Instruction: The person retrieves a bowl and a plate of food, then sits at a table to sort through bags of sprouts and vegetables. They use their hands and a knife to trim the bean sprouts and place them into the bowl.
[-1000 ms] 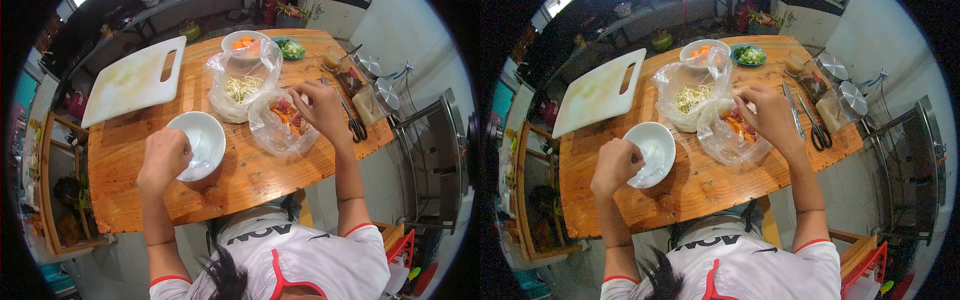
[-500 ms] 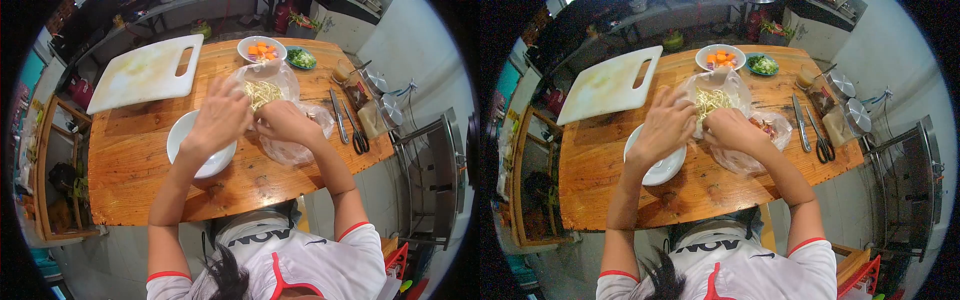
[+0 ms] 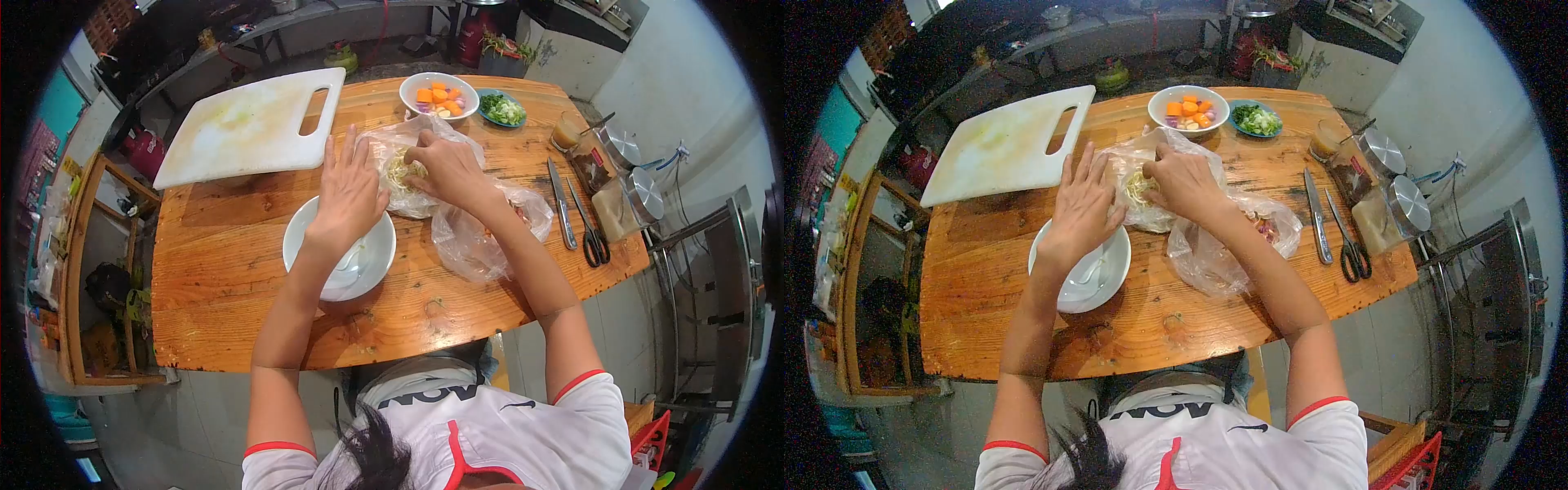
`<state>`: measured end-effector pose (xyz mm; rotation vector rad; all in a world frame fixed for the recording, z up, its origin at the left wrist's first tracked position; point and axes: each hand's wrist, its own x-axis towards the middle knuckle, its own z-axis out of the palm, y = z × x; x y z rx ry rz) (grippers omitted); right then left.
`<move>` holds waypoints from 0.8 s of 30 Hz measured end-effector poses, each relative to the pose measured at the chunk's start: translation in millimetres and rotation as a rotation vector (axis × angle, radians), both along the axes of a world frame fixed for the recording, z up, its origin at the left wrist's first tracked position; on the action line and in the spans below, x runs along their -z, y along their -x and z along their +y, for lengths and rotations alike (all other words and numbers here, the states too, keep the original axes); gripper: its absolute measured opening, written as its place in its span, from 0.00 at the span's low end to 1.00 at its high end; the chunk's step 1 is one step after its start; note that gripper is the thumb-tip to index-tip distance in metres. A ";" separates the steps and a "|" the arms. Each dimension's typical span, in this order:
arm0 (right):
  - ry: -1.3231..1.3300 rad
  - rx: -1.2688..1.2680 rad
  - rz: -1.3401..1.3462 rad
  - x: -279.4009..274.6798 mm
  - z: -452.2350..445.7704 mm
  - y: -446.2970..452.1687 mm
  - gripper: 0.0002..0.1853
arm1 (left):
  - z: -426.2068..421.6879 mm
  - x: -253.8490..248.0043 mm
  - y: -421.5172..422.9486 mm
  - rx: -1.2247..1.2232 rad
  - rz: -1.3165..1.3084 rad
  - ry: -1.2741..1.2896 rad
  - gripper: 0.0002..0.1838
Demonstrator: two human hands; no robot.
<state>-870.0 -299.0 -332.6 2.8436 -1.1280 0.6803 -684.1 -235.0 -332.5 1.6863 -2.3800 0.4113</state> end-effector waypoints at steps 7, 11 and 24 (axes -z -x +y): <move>0.005 -0.014 -0.052 -7.0 -7.3 9.8 0.06 | 7.2 -26.7 -6.2 0.065 0.141 -0.064 0.15; -0.006 -0.068 -0.134 -4.5 -14.7 15.4 0.07 | 2.5 -28.5 -4.5 0.124 0.276 0.006 0.12; -0.116 -0.086 -0.044 -4.1 -8.9 16.3 0.12 | -0.8 -26.9 -2.5 0.146 0.295 0.002 0.08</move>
